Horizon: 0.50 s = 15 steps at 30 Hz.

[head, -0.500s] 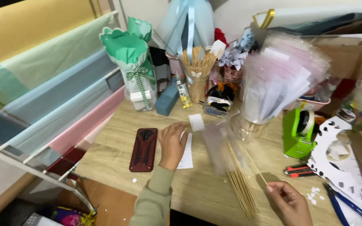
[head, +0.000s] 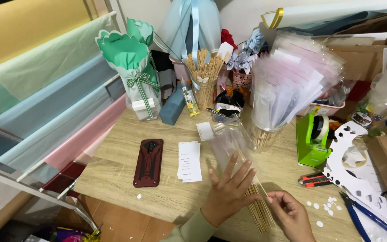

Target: The person repeatedly picks up small white paper labels and wooden sticks, inserts the sticks into clear plastic sleeves, and places the assembled units into a glass container. The process is repeated multiple times throughout the clip.

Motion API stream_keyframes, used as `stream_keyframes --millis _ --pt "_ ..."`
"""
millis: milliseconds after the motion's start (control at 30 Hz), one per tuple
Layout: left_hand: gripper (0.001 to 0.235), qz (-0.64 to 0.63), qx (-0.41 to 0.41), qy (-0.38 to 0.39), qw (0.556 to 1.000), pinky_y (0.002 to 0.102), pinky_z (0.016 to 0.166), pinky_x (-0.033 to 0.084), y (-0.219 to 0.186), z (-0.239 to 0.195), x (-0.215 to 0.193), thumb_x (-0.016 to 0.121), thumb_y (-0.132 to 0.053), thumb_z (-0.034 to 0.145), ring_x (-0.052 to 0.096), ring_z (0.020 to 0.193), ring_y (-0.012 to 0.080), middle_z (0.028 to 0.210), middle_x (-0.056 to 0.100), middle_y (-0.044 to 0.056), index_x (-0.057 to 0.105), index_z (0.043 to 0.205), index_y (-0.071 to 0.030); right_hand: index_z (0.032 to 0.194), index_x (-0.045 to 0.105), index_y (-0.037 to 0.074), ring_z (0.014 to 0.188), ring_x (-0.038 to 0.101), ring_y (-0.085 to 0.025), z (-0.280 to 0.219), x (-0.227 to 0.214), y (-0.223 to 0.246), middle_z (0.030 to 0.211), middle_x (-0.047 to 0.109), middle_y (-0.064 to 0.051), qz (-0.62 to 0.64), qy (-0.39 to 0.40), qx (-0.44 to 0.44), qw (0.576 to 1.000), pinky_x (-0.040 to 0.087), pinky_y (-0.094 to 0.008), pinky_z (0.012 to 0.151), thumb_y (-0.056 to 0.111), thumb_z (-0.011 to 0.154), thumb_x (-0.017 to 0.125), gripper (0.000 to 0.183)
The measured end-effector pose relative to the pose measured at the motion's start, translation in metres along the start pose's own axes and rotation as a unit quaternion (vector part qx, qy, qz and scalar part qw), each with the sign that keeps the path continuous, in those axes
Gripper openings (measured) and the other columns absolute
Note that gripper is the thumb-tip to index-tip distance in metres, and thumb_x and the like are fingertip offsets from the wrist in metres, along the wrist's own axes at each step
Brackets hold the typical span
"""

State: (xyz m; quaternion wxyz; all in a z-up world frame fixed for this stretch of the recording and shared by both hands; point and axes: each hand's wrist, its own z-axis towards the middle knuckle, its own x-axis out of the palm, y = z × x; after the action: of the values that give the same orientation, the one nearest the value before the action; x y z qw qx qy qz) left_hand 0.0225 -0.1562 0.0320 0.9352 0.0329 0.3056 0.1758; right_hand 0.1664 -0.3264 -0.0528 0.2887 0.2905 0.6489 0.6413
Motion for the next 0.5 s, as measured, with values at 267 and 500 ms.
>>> stream_keyframes --millis 267,500 --pt "0.059 -0.061 -0.007 0.006 0.998 0.061 0.119 -0.015 -0.006 -0.008 0.007 0.04 -0.067 0.104 0.047 0.148 0.033 0.149 0.061 0.002 0.067 0.128 -0.021 0.1 0.079 -0.001 0.058 0.043 -0.007 0.002 -0.003 -0.011 0.071 0.063 -0.003 0.006 -0.009 0.021 1.0 0.03 -0.022 0.049 0.008 0.091 0.074 0.013" --pt "0.056 -0.155 -0.059 0.069 0.984 0.075 0.11 0.004 0.006 -0.028 0.025 0.049 -0.06 0.102 0.044 0.145 0.0374 0.153 0.053 0.007 0.061 0.135 -0.015 0.117 0.08 0.008 0.068 0.05 -0.01 0.007 0.0 -0.034 0.075 0.057 0.0 -0.122 -0.018 -0.041 0.991 0.042 -0.021 0.068 0.01 0.09 0.073 0.028"
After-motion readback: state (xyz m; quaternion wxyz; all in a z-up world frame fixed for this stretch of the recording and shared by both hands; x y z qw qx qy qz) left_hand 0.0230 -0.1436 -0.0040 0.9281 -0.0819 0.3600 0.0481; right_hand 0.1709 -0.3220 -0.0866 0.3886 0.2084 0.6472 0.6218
